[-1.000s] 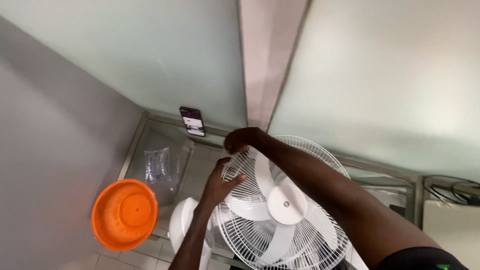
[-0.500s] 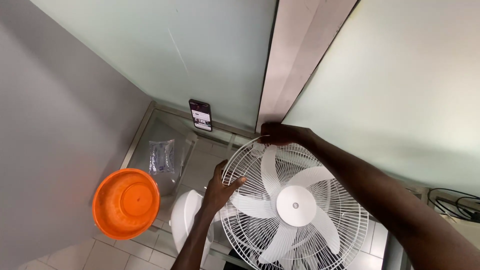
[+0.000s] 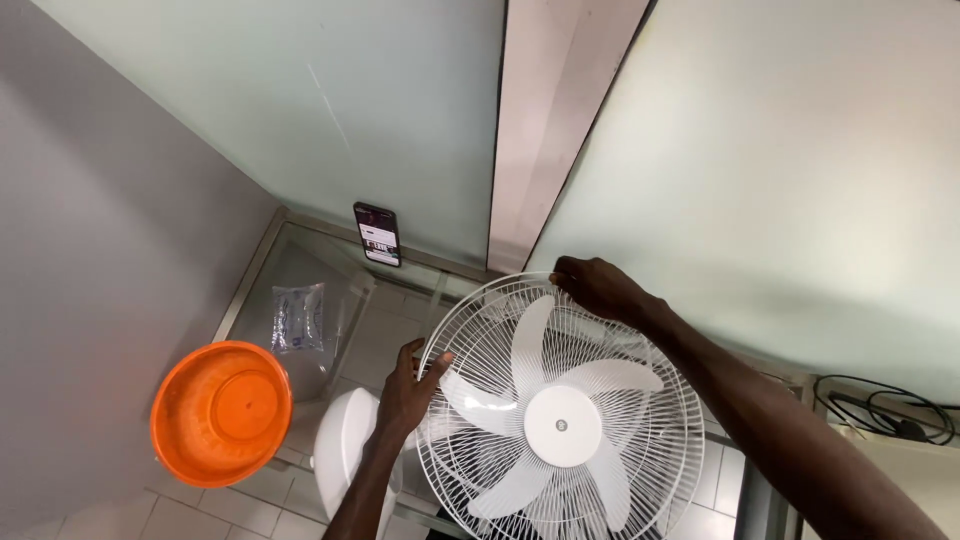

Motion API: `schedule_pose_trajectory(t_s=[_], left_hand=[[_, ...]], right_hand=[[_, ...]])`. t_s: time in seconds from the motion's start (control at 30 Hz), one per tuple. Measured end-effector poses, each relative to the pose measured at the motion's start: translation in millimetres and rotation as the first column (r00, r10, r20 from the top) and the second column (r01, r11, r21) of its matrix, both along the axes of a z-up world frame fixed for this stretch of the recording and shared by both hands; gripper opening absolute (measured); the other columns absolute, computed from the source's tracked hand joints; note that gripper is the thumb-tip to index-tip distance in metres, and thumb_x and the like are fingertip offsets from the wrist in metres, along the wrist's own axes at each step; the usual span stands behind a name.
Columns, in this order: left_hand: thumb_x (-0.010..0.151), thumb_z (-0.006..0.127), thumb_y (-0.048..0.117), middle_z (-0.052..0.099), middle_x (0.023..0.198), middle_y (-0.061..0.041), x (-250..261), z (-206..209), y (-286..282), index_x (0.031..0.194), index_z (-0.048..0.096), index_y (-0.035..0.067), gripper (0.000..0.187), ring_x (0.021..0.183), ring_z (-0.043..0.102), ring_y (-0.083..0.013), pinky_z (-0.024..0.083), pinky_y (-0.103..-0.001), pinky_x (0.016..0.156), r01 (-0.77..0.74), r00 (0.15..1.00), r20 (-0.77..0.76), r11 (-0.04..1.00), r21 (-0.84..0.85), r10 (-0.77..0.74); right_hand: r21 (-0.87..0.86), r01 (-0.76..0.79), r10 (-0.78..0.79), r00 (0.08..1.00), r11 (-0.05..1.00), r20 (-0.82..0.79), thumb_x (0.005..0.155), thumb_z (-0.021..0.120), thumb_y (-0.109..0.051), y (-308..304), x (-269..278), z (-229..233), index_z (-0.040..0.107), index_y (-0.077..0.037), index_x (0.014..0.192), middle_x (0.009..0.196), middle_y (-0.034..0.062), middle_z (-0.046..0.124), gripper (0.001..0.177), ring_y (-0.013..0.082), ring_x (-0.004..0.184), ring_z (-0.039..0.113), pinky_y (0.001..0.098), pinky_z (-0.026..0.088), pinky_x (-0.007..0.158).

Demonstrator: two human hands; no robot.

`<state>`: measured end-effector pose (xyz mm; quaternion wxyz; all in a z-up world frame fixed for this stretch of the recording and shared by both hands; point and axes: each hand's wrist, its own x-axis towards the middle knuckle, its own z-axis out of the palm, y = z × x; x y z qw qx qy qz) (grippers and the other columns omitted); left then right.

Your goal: The recorder is seen putting the front grill onto an electric fan and securing it.

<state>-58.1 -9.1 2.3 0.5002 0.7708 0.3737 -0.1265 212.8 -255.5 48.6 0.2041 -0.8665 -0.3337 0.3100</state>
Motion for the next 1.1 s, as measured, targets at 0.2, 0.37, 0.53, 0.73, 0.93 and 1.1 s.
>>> schedule_pose_trajectory(t_s=[0.2,0.37,0.53,0.73,0.93,1.1], left_hand=[[0.092,0.055,0.065,0.072,0.096,-0.009,-8.6,-8.5,-6.4,0.139,0.057,0.014,0.070,0.084,0.070,-0.0216,0.055,-0.040,0.077,-0.100,0.991,0.088,0.995,-0.022,0.102],[0.101,0.051,0.053,0.071,0.086,-0.007,-24.3,-25.0,-12.4,0.125,0.068,0.010,0.052,0.075,0.063,-0.0165,0.051,-0.034,0.070,-0.136,0.965,0.228,0.991,0.005,0.131],[0.105,0.052,0.045,0.067,0.079,-0.008,-24.2,-35.5,-7.1,0.116,0.074,0.007,0.046,0.070,0.055,-0.0133,0.046,-0.031,0.066,-0.127,0.955,0.267,0.991,-0.041,0.134],[0.105,0.057,0.036,0.069,0.083,-0.003,-22.8,-45.7,-0.5,0.115,0.075,0.004,0.038,0.073,0.056,-0.0104,0.047,-0.028,0.067,-0.168,0.917,0.338,0.973,-0.157,0.213],[0.106,0.059,0.027,0.070,0.095,-0.003,-24.6,-48.2,-0.9,0.120,0.071,0.002,0.032,0.082,0.062,-0.0101,0.052,-0.028,0.075,-0.209,0.888,0.331,0.920,-0.332,0.321],[0.103,0.056,0.029,0.075,0.106,-0.003,-21.8,-16.7,-6.6,0.129,0.068,0.007,0.036,0.090,0.069,-0.0114,0.055,-0.029,0.080,-0.230,0.898,0.279,0.902,-0.366,0.341]], right_hand=[[-0.059,0.146,-0.144,0.989,0.988,0.043,0.105,0.048,-0.039,-47.6,-4.8,-9.9,0.068,-0.007,0.102,0.083,0.0123,0.076,0.038,0.0279,0.072,0.075,0.0447,0.058,0.070],[-0.063,0.338,-0.338,0.941,0.939,0.020,0.108,0.044,-0.043,-76.6,-12.2,-32.6,0.070,-0.005,0.095,0.078,0.0124,0.077,0.049,0.0265,0.062,0.074,0.0422,0.058,0.066],[-0.003,0.508,-0.506,0.859,0.861,-0.079,0.108,0.045,-0.045,-112.2,-27.2,-36.6,0.071,-0.003,0.096,0.076,0.0138,0.077,0.051,0.0248,0.060,0.074,0.0401,0.059,0.063],[0.179,0.550,-0.560,0.829,0.816,0.003,0.102,0.053,-0.041,-183.0,-69.7,-57.4,0.071,-0.004,0.108,0.087,0.0123,0.076,0.042,0.0245,0.076,0.073,0.0397,0.056,0.069],[0.177,0.789,-0.779,0.611,0.588,-0.141,0.106,0.051,-0.041,-183.5,-125.0,-45.8,0.068,-0.001,0.107,0.088,0.0144,0.074,0.043,0.0240,0.076,0.067,0.0415,0.053,0.073],[0.130,0.868,-0.825,0.495,0.478,-0.273,0.109,0.052,-0.040,-184.2,-143.9,-37.8,0.068,0.006,0.102,0.084,0.0179,0.067,0.049,0.0264,0.075,0.058,0.0420,0.048,0.071]])
